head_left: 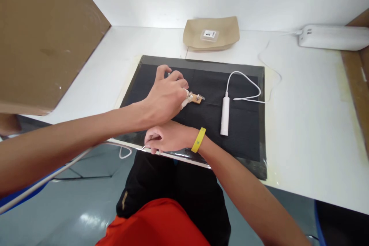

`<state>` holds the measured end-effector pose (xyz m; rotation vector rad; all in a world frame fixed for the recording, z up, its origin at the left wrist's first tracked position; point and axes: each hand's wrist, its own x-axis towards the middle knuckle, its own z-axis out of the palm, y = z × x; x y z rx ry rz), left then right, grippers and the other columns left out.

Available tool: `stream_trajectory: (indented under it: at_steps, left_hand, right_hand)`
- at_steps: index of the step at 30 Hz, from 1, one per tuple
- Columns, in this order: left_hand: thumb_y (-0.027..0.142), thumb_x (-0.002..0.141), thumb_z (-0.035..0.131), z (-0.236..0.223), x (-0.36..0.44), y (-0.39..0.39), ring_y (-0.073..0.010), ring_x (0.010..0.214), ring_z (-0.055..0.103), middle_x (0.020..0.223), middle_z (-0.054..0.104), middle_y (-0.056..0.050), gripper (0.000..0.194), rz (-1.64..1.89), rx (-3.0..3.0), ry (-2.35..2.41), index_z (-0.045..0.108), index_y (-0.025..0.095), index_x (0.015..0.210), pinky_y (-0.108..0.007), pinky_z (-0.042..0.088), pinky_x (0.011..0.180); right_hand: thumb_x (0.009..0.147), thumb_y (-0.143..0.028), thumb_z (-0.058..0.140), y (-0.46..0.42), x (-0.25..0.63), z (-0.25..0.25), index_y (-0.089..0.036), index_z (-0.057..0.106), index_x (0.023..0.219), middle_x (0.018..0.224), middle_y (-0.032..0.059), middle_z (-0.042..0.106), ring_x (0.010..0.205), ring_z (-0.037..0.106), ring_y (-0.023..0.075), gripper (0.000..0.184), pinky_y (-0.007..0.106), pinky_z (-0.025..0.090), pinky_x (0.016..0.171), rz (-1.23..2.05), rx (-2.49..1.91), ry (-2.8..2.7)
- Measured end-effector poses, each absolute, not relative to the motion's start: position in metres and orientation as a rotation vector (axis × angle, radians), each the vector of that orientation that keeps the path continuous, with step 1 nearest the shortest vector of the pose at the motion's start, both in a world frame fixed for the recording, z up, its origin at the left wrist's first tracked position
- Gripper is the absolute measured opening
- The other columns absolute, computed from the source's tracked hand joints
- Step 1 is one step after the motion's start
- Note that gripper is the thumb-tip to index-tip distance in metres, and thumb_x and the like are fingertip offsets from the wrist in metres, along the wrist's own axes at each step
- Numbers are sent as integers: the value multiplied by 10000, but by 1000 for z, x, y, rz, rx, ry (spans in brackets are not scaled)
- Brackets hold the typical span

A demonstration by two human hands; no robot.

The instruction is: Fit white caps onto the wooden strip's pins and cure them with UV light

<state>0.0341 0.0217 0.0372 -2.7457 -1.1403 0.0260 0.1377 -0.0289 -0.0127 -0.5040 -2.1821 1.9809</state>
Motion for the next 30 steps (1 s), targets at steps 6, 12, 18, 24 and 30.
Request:
stream_trajectory:
  at_steps: [6, 12, 18, 24, 30]
  left_hand:
    - [120, 920, 539, 37, 35, 22, -280, 1152, 610, 1053, 763, -37, 239, 26, -2701, -1152, 699, 209, 767, -600, 395, 1117]
    - [251, 916, 588, 43, 37, 20, -340, 1208, 620, 1123, 755, -66, 148, -101, -2761, -1315, 728, 268, 963, -635, 386, 1135]
    - [377, 930, 586, 39, 36, 23, -374, 1244, 599, 1169, 751, -79, 252, -125, -2779, -1269, 728, 302, 1124, -659, 383, 1135]
    - [301, 985, 588, 36, 35, 24, -335, 1281, 566, 1240, 714, -73, 134, 29, -2728, -1195, 706, 240, 993, -616, 399, 1105]
    - [273, 1036, 541, 35, 36, 26, -322, 1319, 517, 1350, 664, -93, 207, 34, -2715, -1145, 716, 224, 1135, -629, 418, 1058]
  right_hand:
    - [935, -125, 598, -29, 138, -12, -162, 653, 808, 802, 20, 778, 630, 654, 99, 143, 216, 426, 649, 1971, -503, -2186]
    - [945, -143, 591, -28, 138, -13, -158, 666, 849, 810, 24, 781, 643, 663, 106, 122, 220, 433, 666, 1971, -500, -2197]
    - [954, -165, 608, -28, 137, -13, -163, 672, 856, 797, 11, 775, 645, 682, 106, 117, 217, 451, 684, 1968, -509, -2200]
    - [943, -142, 615, -28, 138, -10, -161, 688, 850, 785, 8, 778, 637, 666, 102, 120, 211, 430, 661, 1954, -546, -2211]
    - [927, -142, 588, -27, 139, -8, -159, 693, 824, 787, 15, 779, 639, 658, 105, 148, 218, 428, 667, 1933, -532, -2237]
